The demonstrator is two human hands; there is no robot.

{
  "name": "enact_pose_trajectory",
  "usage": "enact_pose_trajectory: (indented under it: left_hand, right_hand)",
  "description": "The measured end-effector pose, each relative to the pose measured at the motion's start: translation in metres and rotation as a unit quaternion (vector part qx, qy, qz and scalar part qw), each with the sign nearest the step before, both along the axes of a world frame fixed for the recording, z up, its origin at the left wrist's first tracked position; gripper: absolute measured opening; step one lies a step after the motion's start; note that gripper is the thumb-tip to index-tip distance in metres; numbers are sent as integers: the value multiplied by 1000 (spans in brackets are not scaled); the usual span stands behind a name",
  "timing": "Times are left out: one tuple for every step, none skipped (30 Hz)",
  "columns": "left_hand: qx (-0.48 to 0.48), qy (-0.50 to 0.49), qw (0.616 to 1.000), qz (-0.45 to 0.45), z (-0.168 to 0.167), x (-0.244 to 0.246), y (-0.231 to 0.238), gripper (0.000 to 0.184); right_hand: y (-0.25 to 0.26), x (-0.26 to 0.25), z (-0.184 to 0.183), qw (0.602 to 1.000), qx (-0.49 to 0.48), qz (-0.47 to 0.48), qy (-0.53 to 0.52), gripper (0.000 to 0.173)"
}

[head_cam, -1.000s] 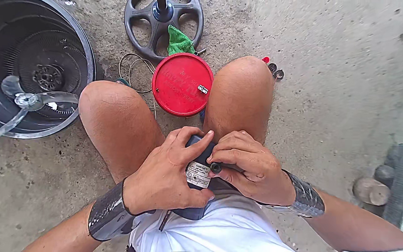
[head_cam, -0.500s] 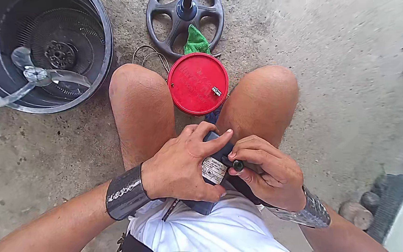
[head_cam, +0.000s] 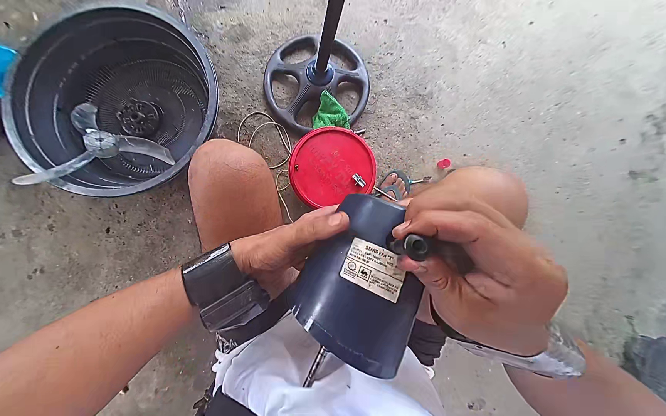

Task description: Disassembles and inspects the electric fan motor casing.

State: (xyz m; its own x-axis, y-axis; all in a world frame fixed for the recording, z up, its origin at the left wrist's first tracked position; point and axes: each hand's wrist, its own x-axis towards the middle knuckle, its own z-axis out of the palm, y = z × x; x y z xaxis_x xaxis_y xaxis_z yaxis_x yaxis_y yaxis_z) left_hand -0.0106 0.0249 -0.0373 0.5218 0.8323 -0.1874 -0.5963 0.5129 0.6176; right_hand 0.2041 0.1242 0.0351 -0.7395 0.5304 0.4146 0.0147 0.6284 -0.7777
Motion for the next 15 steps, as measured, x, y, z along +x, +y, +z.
enact_pose_trajectory:
  left_hand:
    - [-5, -5, 1000, 28, 4, -1, 4, 64]
    - [-3, -14, 998, 58, 10, -3, 10, 65]
    - [0, -18, 995, 99, 20, -2, 15, 62]
    - [5, -32, 989, 143, 32, -1, 22, 55]
    - [12, -46, 982, 183, 43, 1, 28, 52]
    - [26, -77, 975, 206, 48, 3, 36, 53]
    - [46, -102, 970, 215, 47, 1, 47, 58]
    - [59, -109, 966, 225, 47, -1, 59, 63]
    - [78, -110, 962, 236, 44, -4, 70, 67]
    - [94, -102, 958, 249, 42, -7, 80, 68]
    - [104, -96, 955, 259, 41, -10, 90, 68]
    - [111, -97, 955, 257, 38, -11, 97, 68]
    - [117, -92, 957, 249, 35, -11, 103, 68]
    - [120, -88, 961, 233, 31, -11, 109, 70]
    - [124, -87, 963, 222, 26, -8, 113, 72]
  right_hand:
    - [9, -8, 14, 1000, 16, 6, 4, 20]
    - [20, -18, 27, 999, 33, 14, 12, 21]
    - [31, -28, 40, 998, 48, 25, 19, 22]
    - [43, -39, 52, 997, 63, 32, 22, 22]
    - [54, -49, 62, 996, 81, 28, 16, 22]
    - [66, -59, 68, 996, 91, 17, 11, 21]
    - [81, -69, 71, 995, 102, 8, 15, 20]
    - [95, -77, 73, 994, 108, -2, 15, 19]
    - [108, -82, 74, 994, 106, -11, 13, 17]
    - [120, -87, 74, 995, 102, -17, 11, 17]
    - [131, -90, 74, 995, 99, -21, 13, 16]
    - [142, -91, 71, 995, 92, -23, 13, 16]
    - [152, -91, 68, 997, 77, -29, 14, 16]
    - [162, -92, 64, 998, 48, -38, 18, 16]
    - [170, -90, 59, 999, 4, -46, 23, 16]
